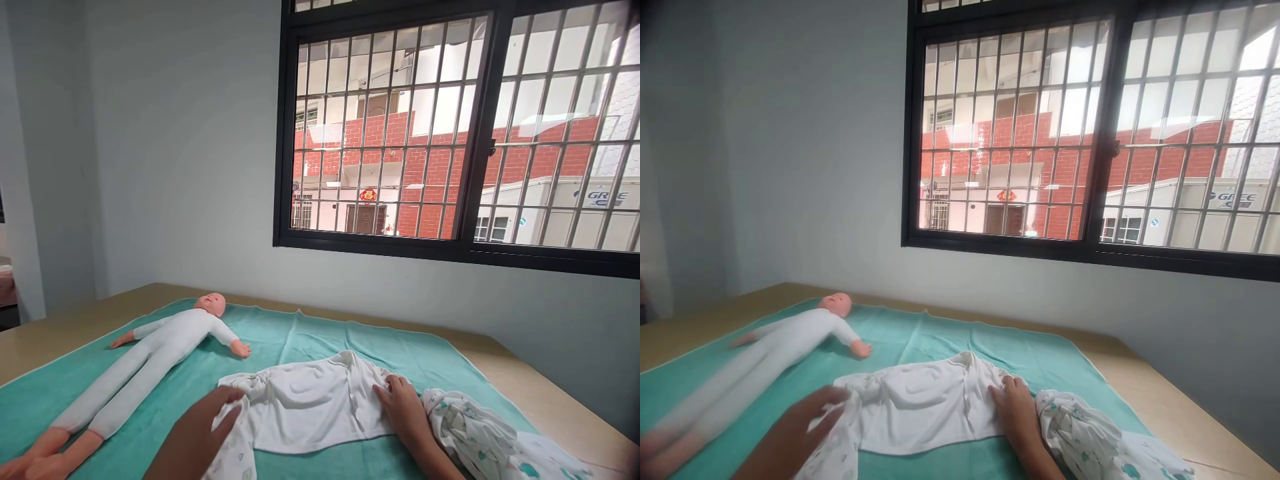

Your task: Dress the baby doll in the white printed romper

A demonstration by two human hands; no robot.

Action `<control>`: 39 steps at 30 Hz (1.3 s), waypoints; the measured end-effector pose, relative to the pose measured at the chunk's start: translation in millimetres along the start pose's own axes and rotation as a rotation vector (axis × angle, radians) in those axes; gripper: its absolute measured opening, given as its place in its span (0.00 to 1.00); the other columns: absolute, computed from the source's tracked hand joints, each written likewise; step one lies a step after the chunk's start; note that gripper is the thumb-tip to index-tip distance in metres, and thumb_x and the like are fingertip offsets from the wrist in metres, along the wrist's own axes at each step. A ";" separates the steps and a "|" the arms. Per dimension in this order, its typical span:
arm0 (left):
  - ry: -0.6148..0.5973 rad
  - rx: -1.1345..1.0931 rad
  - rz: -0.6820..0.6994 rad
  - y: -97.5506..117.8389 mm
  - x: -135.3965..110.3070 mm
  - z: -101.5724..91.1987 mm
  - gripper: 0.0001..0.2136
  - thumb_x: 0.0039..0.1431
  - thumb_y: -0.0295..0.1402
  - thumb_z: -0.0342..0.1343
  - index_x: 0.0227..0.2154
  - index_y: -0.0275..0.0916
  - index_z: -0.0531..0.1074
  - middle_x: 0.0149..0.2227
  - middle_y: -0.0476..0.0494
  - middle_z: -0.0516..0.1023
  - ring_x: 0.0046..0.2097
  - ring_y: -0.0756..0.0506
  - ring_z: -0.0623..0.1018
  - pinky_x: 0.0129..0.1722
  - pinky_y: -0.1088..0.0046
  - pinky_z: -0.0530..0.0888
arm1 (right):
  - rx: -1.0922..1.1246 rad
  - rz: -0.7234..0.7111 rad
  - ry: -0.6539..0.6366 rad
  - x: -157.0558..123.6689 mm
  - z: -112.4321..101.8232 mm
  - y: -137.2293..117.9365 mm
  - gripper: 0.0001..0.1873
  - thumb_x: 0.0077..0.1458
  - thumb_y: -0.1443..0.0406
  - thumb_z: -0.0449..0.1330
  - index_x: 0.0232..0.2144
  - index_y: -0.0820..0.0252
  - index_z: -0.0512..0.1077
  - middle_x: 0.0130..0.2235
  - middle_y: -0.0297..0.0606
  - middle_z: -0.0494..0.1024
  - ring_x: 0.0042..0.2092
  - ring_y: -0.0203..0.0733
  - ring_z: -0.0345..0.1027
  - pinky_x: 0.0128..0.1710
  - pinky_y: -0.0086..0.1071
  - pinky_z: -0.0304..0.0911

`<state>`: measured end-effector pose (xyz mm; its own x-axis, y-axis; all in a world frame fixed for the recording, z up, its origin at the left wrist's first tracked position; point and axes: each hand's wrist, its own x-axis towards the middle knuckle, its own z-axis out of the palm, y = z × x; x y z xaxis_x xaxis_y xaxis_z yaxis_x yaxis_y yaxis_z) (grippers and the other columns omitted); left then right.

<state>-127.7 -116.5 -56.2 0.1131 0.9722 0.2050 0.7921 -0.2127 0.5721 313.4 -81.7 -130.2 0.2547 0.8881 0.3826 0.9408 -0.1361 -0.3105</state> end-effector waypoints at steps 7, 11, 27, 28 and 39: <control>-0.118 0.358 -0.049 5.2 80.3 20.8 0.16 0.58 0.37 0.46 0.43 0.39 0.74 0.51 0.37 0.76 0.55 0.36 0.73 0.49 0.60 0.70 | -0.067 0.016 -0.039 0.1 -11.6 -1.2 0.13 0.60 0.58 0.50 0.31 0.57 0.70 0.38 0.43 0.77 0.43 0.53 0.70 0.40 0.40 0.57; -0.207 0.412 -0.037 2.5 100.5 40.2 0.09 0.52 0.35 0.52 0.34 0.38 0.73 0.45 0.34 0.77 0.49 0.33 0.76 0.40 0.61 0.69 | 0.057 -0.044 0.006 0.4 -12.9 -1.7 0.13 0.59 0.58 0.48 0.27 0.56 0.66 0.34 0.41 0.77 0.38 0.48 0.69 0.39 0.37 0.58; 0.133 0.093 -0.158 -13.9 95.0 54.5 0.14 0.65 0.34 0.39 0.45 0.43 0.67 0.46 0.44 0.79 0.47 0.43 0.77 0.37 0.74 0.67 | 1.144 0.015 -0.261 9.0 -45.3 -49.3 0.10 0.35 0.59 0.50 0.22 0.56 0.56 0.45 0.43 0.77 0.36 0.47 0.70 0.28 0.32 0.64; 0.129 0.083 -0.151 -14.3 95.6 54.6 0.14 0.65 0.34 0.39 0.46 0.43 0.68 0.47 0.44 0.79 0.48 0.43 0.77 0.38 0.74 0.67 | 1.153 -0.005 -0.282 8.4 -48.4 -62.7 0.10 0.35 0.59 0.50 0.22 0.57 0.56 0.47 0.44 0.77 0.37 0.47 0.71 0.29 0.32 0.64; 0.106 0.117 -0.081 -18.8 96.4 56.3 0.14 0.63 0.32 0.42 0.43 0.40 0.71 0.48 0.42 0.77 0.51 0.43 0.73 0.44 0.72 0.66 | 0.683 -0.322 -0.531 13.9 -44.0 -146.1 0.17 0.60 0.55 0.53 0.44 0.56 0.74 0.50 0.41 0.77 0.51 0.47 0.70 0.52 0.38 0.62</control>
<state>-97.9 -13.3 -91.9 -0.0132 0.9688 0.2477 0.8611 -0.1149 0.4953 189.3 -68.8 -41.3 -0.2911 0.9460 0.1427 0.5690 0.2911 -0.7691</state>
